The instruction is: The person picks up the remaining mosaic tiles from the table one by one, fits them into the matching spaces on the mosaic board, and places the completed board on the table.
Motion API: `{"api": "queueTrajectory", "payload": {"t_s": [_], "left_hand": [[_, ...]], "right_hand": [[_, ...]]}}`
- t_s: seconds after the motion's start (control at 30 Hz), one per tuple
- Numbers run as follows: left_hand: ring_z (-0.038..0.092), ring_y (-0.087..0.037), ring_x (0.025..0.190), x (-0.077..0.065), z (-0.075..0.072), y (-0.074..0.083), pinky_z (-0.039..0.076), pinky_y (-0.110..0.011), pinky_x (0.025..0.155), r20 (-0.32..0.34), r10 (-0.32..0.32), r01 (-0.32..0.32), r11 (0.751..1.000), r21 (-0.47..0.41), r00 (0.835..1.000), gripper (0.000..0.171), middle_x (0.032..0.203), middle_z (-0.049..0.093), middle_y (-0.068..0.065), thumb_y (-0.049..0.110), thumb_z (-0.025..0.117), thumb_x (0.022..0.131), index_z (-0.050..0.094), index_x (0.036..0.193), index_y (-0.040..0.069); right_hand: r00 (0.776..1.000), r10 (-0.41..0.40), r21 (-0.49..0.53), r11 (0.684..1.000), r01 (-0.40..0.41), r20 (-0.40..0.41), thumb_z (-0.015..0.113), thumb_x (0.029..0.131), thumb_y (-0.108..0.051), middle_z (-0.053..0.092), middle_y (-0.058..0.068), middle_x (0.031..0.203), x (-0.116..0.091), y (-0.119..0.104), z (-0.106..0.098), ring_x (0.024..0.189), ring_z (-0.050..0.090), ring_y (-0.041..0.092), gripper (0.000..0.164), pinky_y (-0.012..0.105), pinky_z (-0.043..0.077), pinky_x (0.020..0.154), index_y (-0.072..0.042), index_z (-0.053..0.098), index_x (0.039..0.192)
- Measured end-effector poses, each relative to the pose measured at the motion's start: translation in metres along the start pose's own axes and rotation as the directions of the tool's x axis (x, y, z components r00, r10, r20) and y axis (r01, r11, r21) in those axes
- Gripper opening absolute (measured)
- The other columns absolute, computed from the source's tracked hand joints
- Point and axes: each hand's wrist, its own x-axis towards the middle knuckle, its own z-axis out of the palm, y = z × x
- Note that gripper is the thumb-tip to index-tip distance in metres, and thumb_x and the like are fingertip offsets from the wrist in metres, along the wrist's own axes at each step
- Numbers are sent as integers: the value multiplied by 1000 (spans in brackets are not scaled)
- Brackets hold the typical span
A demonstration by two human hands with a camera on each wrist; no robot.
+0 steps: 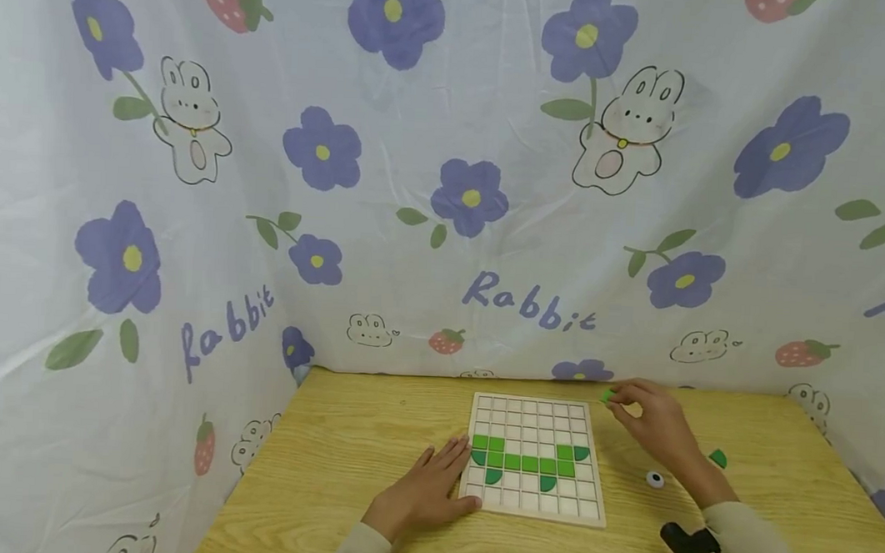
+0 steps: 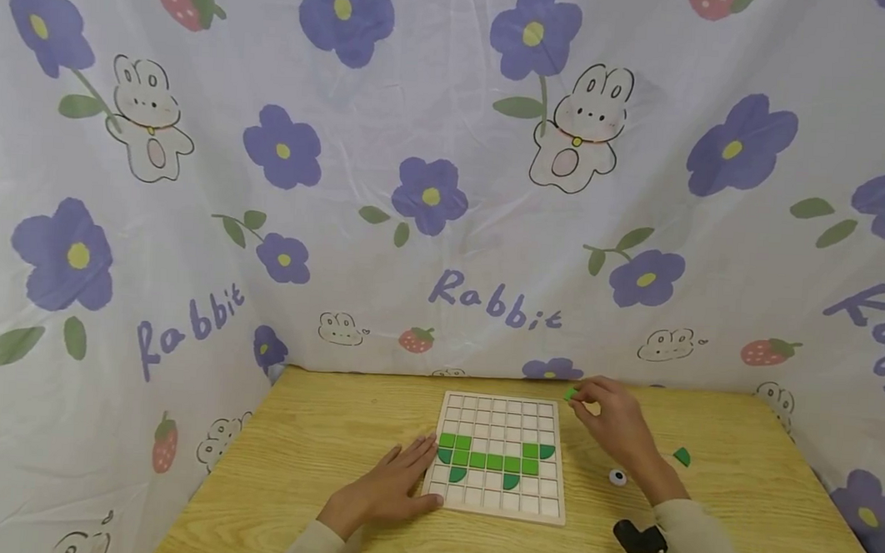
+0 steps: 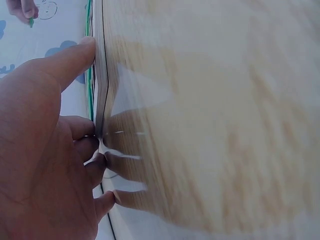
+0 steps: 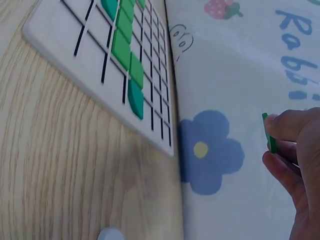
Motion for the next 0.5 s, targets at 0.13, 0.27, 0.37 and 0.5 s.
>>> {"api": "queueTrajectory", "payload": {"t_s": [0.13, 0.27, 0.37, 0.5], "left_hand": [[12, -25, 168, 0, 1, 0, 16, -58, 135, -5, 0, 0, 1000, 1, 1000, 92, 181, 11, -3, 66, 51, 106, 18, 173, 13], [12, -25, 168, -1, 2, 1, 16, -58, 135, -5, -4, 4, 1000, -1, 1000, 92, 181, 11, -2, 66, 51, 106, 17, 173, 14], [12, -24, 169, -1, 4, 2, 16, -58, 135, -6, -6, 6, 1000, 1, 1000, 92, 181, 11, -2, 66, 51, 106, 17, 173, 14], [12, -25, 168, -1, 4, 2, 16, -58, 135, -12, -5, 5, 1000, 6, 1000, 91, 181, 11, -2, 65, 51, 106, 17, 173, 14]], "right_hand": [[1000, -15, 35, 999, 15, -4, 92, 78, 2, 76, 10, 104, 6, -10, 5, 87, 74, 25, 21, 44, 64, 71, -11, 78, 88], [1000, -18, 52, 998, 18, 0, 92, 79, 1, 76, 9, 103, 11, -19, 10, 92, 74, 27, 20, 47, 63, 73, -12, 79, 88], [999, -34, 61, 998, 34, -7, 92, 78, 1, 77, 8, 103, 13, -24, 14, 91, 74, 27, 21, 47, 63, 73, -12, 79, 88], [998, -61, 86, 994, 61, -11, 92, 78, 1, 76, 7, 102, 15, -30, 21, 87, 74, 23, 21, 44, 64, 72, -12, 78, 87]]}}
